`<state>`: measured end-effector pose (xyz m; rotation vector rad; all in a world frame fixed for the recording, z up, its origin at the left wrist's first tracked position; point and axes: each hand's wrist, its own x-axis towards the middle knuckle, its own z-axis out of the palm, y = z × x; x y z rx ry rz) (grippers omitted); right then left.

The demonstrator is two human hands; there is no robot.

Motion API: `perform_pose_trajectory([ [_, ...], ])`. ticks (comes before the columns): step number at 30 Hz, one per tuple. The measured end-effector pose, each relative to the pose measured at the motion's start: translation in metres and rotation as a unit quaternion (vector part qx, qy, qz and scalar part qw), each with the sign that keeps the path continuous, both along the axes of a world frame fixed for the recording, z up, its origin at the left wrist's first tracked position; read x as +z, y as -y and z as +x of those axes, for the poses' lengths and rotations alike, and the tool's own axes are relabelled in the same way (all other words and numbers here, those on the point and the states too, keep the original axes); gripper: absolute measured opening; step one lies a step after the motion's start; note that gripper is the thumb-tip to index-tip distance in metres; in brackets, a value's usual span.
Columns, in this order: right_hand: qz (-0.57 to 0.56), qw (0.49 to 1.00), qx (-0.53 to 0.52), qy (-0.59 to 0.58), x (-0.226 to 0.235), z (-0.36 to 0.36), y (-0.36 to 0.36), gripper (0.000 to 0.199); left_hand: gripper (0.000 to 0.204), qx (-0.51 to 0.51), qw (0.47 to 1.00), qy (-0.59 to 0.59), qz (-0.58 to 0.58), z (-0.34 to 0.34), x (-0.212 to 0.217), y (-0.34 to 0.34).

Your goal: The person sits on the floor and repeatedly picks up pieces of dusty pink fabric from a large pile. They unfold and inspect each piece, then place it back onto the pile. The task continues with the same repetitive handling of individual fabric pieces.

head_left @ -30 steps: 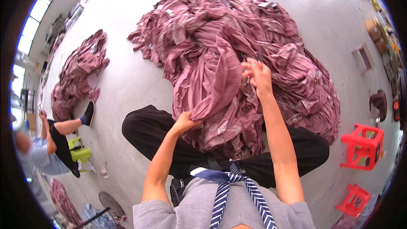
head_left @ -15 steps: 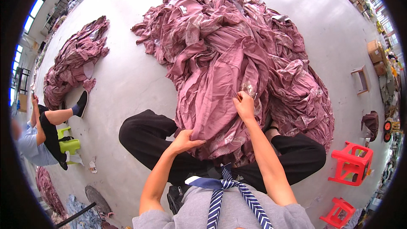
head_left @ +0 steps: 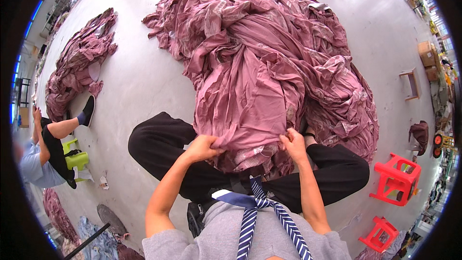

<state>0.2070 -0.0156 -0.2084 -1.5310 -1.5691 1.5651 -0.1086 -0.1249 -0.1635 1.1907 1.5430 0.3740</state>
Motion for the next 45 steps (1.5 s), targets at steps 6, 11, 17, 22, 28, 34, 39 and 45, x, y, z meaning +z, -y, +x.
perform_pose_trajectory([
  [6, 0.183, 0.957, 0.172, -0.145, 0.122, -0.073, -0.004, 0.07, 0.024, 0.018, 0.985, 0.108, 0.131, 0.016, 0.055, -0.045],
  [11, 0.259, 0.945, 0.195, -0.051, 0.099, -0.073, -0.02, 0.024, 0.025, 0.06, 0.98, 0.1, 0.163, 0.012, 0.08, -0.059],
  [17, 0.204, 0.976, 0.034, -0.073, 0.108, -0.04, -0.027, 0.007, 0.016, 0.21, 0.928, -0.168, 0.258, -0.019, -0.004, -0.038],
  [22, 0.175, 0.964, -0.148, -0.135, 0.096, -0.017, -0.038, 0.006, 0.007, 0.317, 0.896, -0.232, 0.205, -0.035, -0.014, -0.037],
  [28, 0.134, 0.933, -0.267, -0.202, 0.069, 0.014, -0.068, 0.009, 0.014, 0.45, 0.873, 0.07, 0.172, -0.052, -0.043, -0.046],
  [34, 0.112, 0.936, -0.308, -0.131, 0.03, 0.025, -0.091, 0.009, 0.06, 0.152, 0.968, -0.005, 0.201, -0.026, -0.05, -0.033],
  [39, 0.104, 0.949, -0.297, -0.004, -0.016, 0.077, -0.108, 0.021, 0.029, 0.029, 0.937, -0.308, 0.165, 0.021, -0.097, -0.032],
  [45, 0.386, 0.908, -0.135, 0.088, 0.059, 0.008, -0.095, 0.043, 0.034, 0.24, 0.935, -0.016, 0.262, 0.015, -0.035, -0.063],
])
